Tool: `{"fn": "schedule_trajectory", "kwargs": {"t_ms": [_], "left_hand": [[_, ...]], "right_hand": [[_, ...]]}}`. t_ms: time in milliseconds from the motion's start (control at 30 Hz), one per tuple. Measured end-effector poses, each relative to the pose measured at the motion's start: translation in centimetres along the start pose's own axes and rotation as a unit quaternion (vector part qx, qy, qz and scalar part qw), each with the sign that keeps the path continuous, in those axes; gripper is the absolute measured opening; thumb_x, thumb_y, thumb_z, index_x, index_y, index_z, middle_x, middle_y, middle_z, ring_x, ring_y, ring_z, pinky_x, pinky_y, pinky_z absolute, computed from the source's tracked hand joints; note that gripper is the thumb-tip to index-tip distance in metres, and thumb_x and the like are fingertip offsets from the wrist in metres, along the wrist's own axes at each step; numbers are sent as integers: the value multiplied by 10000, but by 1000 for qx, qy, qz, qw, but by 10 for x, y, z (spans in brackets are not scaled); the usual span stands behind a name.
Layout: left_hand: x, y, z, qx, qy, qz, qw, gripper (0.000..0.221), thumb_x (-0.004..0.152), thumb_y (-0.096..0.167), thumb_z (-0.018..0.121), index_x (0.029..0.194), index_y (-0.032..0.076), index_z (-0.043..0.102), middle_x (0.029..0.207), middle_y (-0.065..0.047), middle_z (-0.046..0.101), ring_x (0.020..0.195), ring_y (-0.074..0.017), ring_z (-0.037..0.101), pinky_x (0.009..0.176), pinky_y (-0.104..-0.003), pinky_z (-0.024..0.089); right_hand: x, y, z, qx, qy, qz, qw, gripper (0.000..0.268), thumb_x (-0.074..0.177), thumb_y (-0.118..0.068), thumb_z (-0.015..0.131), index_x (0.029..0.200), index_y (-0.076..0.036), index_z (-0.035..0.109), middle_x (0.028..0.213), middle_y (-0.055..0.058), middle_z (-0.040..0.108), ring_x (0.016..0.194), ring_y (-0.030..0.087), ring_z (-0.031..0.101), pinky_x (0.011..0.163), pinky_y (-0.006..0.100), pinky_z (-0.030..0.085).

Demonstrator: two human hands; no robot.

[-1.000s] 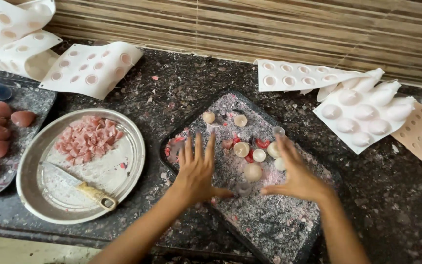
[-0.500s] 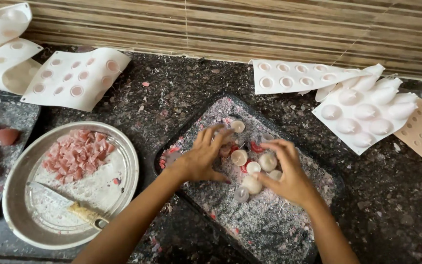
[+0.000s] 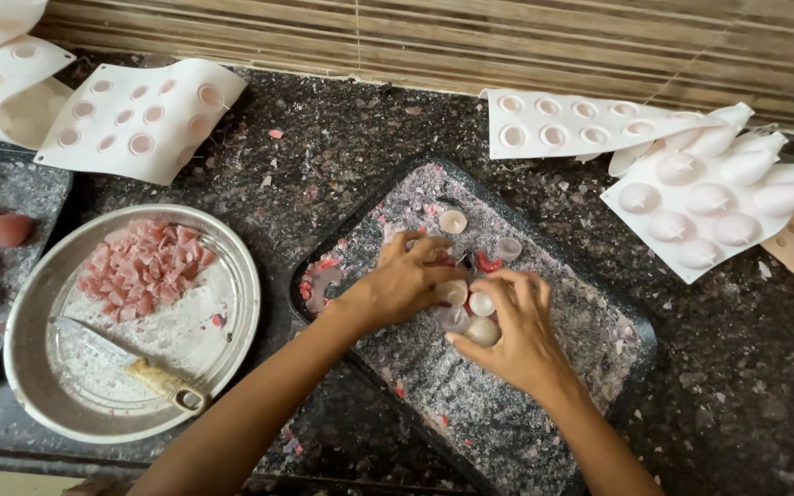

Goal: The recorder is shown chopping chunks of wax, stirring a pot of melted wax, and extracting finished small candles from molds.

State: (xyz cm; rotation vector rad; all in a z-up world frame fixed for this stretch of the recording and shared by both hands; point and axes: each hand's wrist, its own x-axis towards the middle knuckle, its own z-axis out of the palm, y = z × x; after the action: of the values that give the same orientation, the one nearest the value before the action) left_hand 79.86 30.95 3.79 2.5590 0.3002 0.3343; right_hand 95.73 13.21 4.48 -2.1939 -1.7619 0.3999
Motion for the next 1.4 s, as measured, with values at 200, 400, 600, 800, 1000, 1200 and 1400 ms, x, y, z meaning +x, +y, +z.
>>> {"fn": "schedule_trajectory", "kwargs": {"t_ms": [200,400,600,800,1000,1200,1400], "left_hand": [[1,-3,8,3,41,40,998,316,962,299,695,1250,170,697,1358,-78,619,1418,-287,465,1185,-505,316],[6,-4,-6,-51,32,-59,996,314,949,270,661,1227,125,642,1308,-181,602,1257,-351,456,1058,-510,362],[0,-30,7,-448,97,-214,862,343,1032,318,455,1288,93,498,1194,-112,676,1047,-243,699,944,-420,584],[-11,-23,3,-661,179,-306,661,458,1088,421,315,1261,66,546,1071,-75,682,969,-177,640,835,-354,562],[-18,10,-1,-863,113,-253,422,412,1045,469,414,1143,127,622,797,-19,605,713,-167,639,533,-275,466],[-20,20,7,-916,80,-229,320,368,1027,485,503,1032,151,656,736,-30,619,586,-149,566,550,-300,494],[-28,15,15,-926,119,-223,280,385,1034,442,525,947,82,629,834,-89,658,675,-174,602,574,-294,515]], "right_hand": [[-2,-2,-4,10,28,14,999,692,641,-489,877,1192,-148,633,1310,138,479,1337,446,317,989,682,447],[-4,-13,1,-98,31,-51,993,702,671,-623,823,1234,-225,690,1263,160,507,1213,458,357,961,674,438],[-5,-2,23,-129,145,-96,976,497,804,-582,731,1138,-217,701,1227,135,531,1258,414,409,1021,649,446],[-2,-1,15,-136,131,-105,976,521,798,-581,735,1151,-199,703,1178,144,534,1165,441,472,871,627,547],[3,-10,-1,-176,50,-72,980,471,828,-557,702,1180,-244,704,1191,148,528,1189,439,443,769,544,613],[7,-1,3,-141,1,-80,987,509,872,-482,692,1270,-165,673,1258,164,543,1278,422,399,756,475,630],[8,-14,-18,-65,5,-53,996,514,781,-323,819,1238,-135,681,1165,122,610,1271,394,419,804,480,613]]}}
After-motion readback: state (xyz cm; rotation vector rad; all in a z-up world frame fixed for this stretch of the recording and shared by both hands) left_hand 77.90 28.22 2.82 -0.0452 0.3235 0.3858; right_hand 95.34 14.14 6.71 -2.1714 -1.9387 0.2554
